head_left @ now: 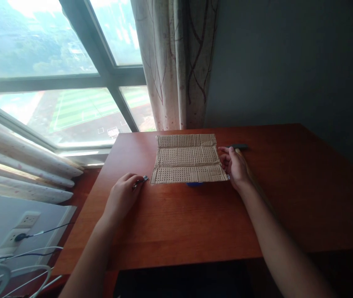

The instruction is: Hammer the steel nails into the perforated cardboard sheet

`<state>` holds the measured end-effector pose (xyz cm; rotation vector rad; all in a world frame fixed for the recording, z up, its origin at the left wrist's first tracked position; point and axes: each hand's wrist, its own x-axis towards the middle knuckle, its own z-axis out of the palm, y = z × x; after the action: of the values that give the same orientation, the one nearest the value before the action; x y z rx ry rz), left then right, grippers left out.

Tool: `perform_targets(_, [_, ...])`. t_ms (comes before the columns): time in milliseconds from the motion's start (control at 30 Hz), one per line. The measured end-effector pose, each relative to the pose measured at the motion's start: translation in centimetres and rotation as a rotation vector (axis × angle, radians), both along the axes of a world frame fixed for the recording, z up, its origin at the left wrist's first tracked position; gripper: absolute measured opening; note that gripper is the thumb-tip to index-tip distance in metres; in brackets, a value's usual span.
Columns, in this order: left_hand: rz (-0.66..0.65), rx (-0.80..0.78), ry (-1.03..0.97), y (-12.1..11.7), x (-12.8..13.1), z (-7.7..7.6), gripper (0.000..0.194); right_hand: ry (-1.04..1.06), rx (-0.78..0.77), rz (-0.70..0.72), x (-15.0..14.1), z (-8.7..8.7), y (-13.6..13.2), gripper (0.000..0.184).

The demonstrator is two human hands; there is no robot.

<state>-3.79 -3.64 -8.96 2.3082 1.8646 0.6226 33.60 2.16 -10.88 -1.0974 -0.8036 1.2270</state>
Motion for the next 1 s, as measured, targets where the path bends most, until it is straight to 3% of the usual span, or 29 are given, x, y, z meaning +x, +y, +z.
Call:
perform_targets(533, [0.065,0.082,0.202,-0.9,0.6,0.1,0.028,-0.061,0.028,-0.031,0.2,0.1,0.0,0.051])
perform_targets(800, [0.091,0.081,0.22,-0.7,0.9,0.0,0.027,-0.098,0.014,-0.035,0.0,0.4,-0.2,0.049])
perform_targets(1000, [0.11,0.164,0.142,-0.9,1.0,0.3,0.024,-0.194,0.05,-0.056,0.2,0.6,-0.1,0.048])
